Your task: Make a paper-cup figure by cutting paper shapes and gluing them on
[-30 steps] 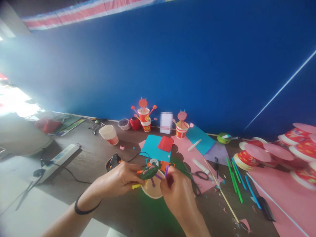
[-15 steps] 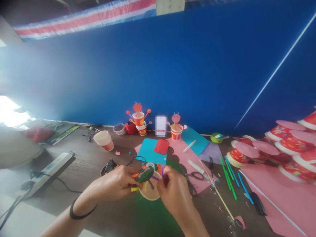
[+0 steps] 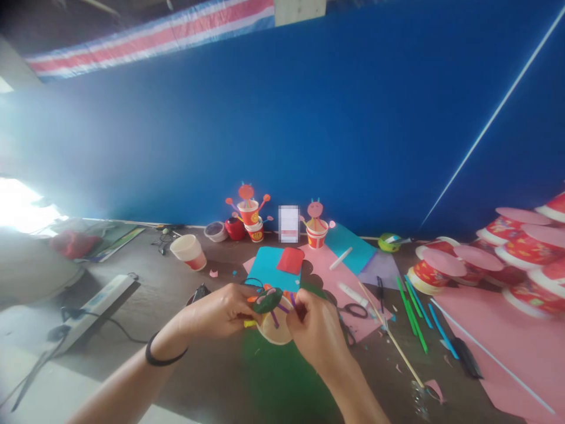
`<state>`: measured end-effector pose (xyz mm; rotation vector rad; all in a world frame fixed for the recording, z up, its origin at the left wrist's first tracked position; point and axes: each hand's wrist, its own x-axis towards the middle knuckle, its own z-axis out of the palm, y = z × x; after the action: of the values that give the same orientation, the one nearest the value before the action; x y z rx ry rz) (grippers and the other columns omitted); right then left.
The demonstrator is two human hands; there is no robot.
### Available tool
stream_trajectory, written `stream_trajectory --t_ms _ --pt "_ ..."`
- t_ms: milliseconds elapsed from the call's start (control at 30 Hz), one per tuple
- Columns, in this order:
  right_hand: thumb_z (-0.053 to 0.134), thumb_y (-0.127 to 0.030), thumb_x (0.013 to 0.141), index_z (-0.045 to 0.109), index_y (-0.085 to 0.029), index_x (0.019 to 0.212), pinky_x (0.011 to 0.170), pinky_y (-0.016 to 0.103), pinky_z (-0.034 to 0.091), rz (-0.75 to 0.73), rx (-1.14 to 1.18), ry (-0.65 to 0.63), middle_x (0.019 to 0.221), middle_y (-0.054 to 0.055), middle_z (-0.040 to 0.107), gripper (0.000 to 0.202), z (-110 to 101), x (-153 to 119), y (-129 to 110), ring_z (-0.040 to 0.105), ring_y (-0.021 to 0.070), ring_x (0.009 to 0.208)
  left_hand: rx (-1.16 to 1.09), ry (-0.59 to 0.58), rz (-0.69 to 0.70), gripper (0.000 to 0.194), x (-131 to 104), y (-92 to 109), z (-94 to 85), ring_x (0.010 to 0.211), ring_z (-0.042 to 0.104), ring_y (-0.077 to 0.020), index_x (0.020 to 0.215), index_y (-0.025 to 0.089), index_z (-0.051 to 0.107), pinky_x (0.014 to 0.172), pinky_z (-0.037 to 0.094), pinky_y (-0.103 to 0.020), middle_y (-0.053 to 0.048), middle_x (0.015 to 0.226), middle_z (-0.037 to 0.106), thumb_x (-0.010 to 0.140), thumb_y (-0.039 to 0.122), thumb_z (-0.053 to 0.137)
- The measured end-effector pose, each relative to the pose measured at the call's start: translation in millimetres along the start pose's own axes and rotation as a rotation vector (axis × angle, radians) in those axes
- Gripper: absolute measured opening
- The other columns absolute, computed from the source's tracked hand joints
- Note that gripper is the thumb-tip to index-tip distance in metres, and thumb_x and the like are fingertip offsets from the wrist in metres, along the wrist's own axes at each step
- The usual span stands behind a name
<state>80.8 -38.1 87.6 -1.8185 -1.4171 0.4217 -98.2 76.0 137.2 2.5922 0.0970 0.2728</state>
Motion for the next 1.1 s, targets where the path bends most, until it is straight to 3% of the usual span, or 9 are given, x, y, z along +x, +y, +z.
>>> stream_trajectory --t_ms 300,500,833,1100 --pt "0.051 -0.022 0.072 0.045 -0.022 0.058 0.049 0.023 0.031 0.015 -0.079 0.07 0.051 -0.004 0.052 0.015 5 9 9 0.048 0.0128 0.049 -0.215 -0.015 -0.149 0.013 3 -21 3.9 0.068 0.058 -0.0101 0.087 0.016 0.072 0.062 0.043 -0.017 -0.004 0.08 0.068 0.077 0.018 0.064" --pt "0.05 -0.023 0.073 0.052 -0.021 0.066 0.054 0.025 0.037 0.042 -0.014 0.001 0.058 0.0 0.06 0.008 7 14 19 0.055 0.0158 0.055 -0.329 -0.084 -0.217 0.026 7 -36 0.0 0.062 0.055 -0.0092 0.093 0.013 0.072 0.056 0.042 -0.017 -0.005 0.078 0.067 0.073 0.03 0.069" --pt "0.05 -0.027 0.073 0.054 -0.02 0.065 0.05 0.024 0.035 0.092 -0.033 -0.095 0.059 0.001 0.061 0.011 0 19 19 0.055 0.0162 0.055 -0.412 -0.083 -0.235 0.025 13 -41 0.7 0.072 0.058 -0.012 0.092 0.013 0.072 0.063 0.044 -0.02 -0.006 0.086 0.067 0.075 0.03 0.067" --pt "0.051 -0.026 0.074 0.05 -0.021 0.061 0.047 0.023 0.032 0.011 -0.065 -0.08 0.053 -0.002 0.057 0.014 0 18 12 0.05 0.0136 0.05 -0.443 -0.068 -0.147 0.024 12 -42 5.6 0.074 0.06 -0.0144 0.088 0.013 0.072 0.067 0.047 -0.022 -0.006 0.084 0.068 0.077 0.033 0.066"
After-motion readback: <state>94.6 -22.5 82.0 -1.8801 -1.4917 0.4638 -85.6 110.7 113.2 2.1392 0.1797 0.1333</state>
